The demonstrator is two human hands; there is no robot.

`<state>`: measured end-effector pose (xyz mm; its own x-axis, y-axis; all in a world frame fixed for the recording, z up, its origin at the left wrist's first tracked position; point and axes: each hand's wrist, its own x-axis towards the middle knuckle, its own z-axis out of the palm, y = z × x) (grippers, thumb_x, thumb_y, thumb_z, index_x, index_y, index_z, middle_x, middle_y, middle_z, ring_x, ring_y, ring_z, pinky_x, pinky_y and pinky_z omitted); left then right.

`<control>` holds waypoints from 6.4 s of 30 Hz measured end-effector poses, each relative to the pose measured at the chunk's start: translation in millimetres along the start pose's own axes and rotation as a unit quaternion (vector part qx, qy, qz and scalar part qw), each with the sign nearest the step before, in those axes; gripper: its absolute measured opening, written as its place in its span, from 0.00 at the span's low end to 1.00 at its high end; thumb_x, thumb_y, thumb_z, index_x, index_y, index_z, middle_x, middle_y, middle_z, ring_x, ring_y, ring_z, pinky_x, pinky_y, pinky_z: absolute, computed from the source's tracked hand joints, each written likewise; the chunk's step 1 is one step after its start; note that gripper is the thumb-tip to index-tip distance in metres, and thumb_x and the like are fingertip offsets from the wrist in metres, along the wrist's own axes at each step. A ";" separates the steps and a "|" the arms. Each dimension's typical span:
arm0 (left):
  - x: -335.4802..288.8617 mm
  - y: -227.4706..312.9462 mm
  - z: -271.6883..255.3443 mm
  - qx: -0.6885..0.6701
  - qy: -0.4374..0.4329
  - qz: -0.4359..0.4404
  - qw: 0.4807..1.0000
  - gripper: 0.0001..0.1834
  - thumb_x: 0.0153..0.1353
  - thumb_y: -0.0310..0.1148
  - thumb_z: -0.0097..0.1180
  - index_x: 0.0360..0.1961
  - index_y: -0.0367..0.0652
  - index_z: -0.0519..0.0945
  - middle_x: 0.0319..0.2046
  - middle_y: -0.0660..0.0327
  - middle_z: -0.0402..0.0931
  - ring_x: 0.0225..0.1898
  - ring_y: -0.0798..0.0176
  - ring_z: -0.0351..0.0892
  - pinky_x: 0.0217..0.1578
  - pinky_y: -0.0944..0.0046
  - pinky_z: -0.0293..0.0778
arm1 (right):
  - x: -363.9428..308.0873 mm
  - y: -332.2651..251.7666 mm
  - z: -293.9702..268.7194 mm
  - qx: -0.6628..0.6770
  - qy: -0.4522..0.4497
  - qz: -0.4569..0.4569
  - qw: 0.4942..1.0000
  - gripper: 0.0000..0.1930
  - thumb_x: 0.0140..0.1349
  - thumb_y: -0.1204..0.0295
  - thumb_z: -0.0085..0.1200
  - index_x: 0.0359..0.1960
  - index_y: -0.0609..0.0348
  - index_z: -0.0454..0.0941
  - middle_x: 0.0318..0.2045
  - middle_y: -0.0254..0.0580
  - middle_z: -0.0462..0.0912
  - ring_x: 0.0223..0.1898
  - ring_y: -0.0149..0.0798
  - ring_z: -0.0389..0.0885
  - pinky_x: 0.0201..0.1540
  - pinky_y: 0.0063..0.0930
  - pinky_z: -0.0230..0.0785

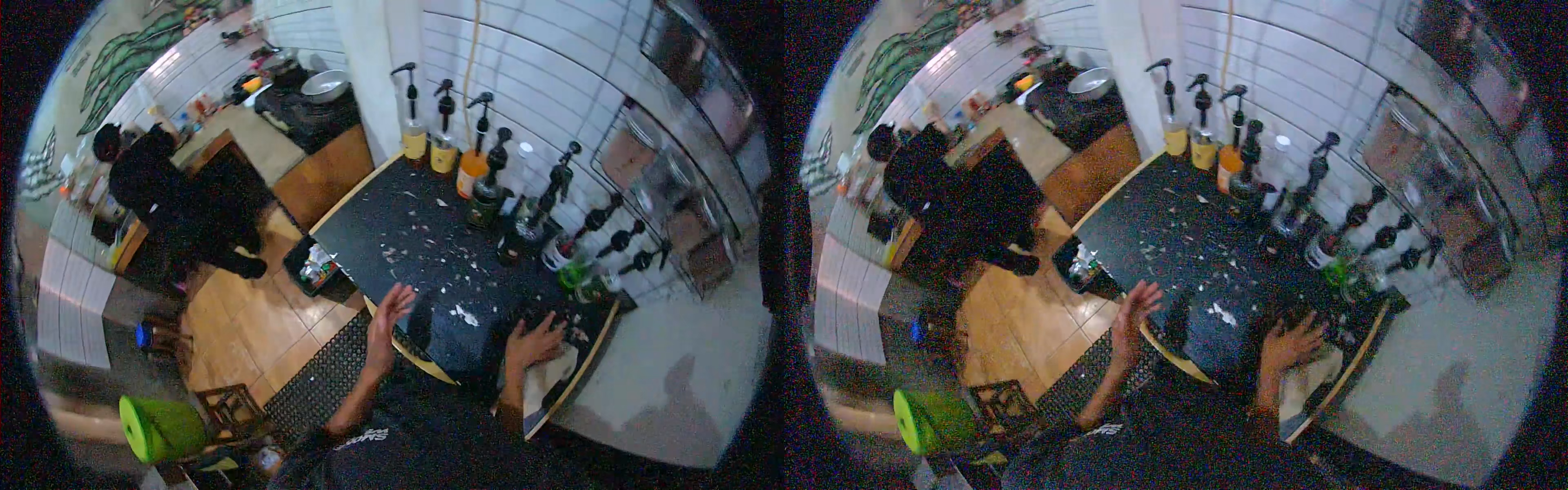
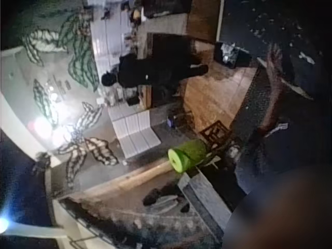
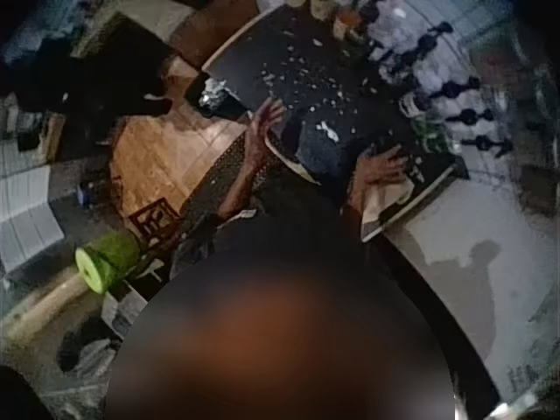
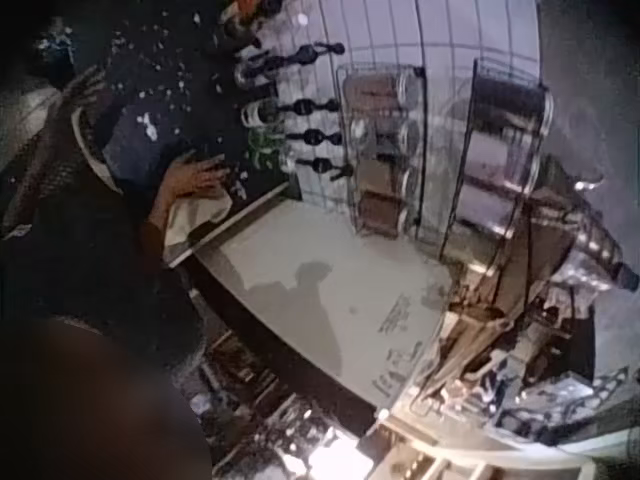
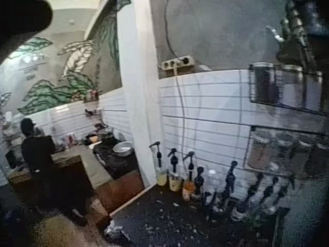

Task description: The person wipes a metal pitcher and a white ceramic cup with a cloth at a coffee station. They then move to a counter with syrup bottles, pick up several bottles one by one, and place them on a wall-mounted rack. Finally, they wipe the countertop surface with the cloth.

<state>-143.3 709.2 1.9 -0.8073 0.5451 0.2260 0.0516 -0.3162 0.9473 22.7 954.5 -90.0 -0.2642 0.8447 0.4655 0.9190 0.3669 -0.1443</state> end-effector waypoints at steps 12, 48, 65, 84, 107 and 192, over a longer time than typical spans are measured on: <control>18.5 18.6 29.9 -0.006 -0.049 -0.023 0.999 0.50 0.61 0.72 0.31 0.71 0.40 0.50 0.69 0.48 0.54 0.67 0.47 0.59 0.65 0.48 0.54 | -40.8 96.1 36.5 0.245 0.002 0.026 0.969 0.18 0.68 0.68 0.44 0.56 0.58 0.74 0.54 0.54 0.76 0.60 0.54 0.69 0.61 0.48 0.61; -728.9 265.1 -67.3 0.292 0.784 0.278 0.472 0.50 0.63 0.67 0.37 0.71 0.34 0.48 0.69 0.46 0.53 0.69 0.48 0.55 0.66 0.50 0.51 | -631.7 -211.1 -326.1 0.341 -0.933 -0.099 0.052 0.27 0.71 0.51 0.34 0.60 0.58 0.68 0.58 0.46 0.74 0.58 0.48 0.72 0.62 0.45 0.64; -912.5 304.8 -199.5 0.237 0.888 0.244 0.310 0.46 0.64 0.62 0.38 0.70 0.36 0.50 0.69 0.45 0.54 0.68 0.44 0.57 0.66 0.47 0.53 | -1015.2 -176.0 -576.1 0.255 -0.888 -0.382 0.016 0.29 0.69 0.59 0.47 0.64 0.65 0.61 0.58 0.48 0.72 0.59 0.42 0.71 0.61 0.37 0.62; -1028.6 348.1 -274.7 0.233 0.872 0.250 0.350 0.50 0.62 0.69 0.36 0.70 0.37 0.52 0.67 0.45 0.57 0.67 0.45 0.59 0.64 0.49 0.55 | -921.4 -122.7 -851.3 -0.029 -0.594 -0.214 -0.775 0.23 0.69 0.53 0.41 0.28 0.62 0.71 0.25 0.42 0.74 0.30 0.42 0.75 0.40 0.35 0.66; -1070.7 329.9 -250.4 0.195 0.879 0.253 0.355 0.49 0.63 0.69 0.35 0.70 0.36 0.54 0.66 0.46 0.59 0.65 0.47 0.62 0.62 0.49 0.59 | -991.7 -85.5 -782.6 0.297 -0.490 -0.659 -0.487 0.15 0.63 0.64 0.52 0.23 0.60 0.67 0.23 0.44 0.69 0.26 0.50 0.69 0.30 0.44 0.60; -1070.1 375.8 -392.0 0.461 0.784 -0.099 0.405 0.31 0.63 0.35 0.53 0.66 0.37 0.61 0.65 0.41 0.57 0.65 0.41 0.59 0.64 0.51 0.59 | -1050.9 -217.1 -680.4 0.627 -0.284 -0.686 0.237 0.25 0.63 0.67 0.52 0.60 0.64 0.66 0.57 0.60 0.70 0.59 0.57 0.67 0.63 0.48 0.56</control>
<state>509.6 -297.4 27.0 -0.1927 -0.9016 0.3871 -0.4908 0.4302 0.7576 299.9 -278.0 46.2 -0.3865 -0.6182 0.6844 -0.8605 -0.0253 -0.5088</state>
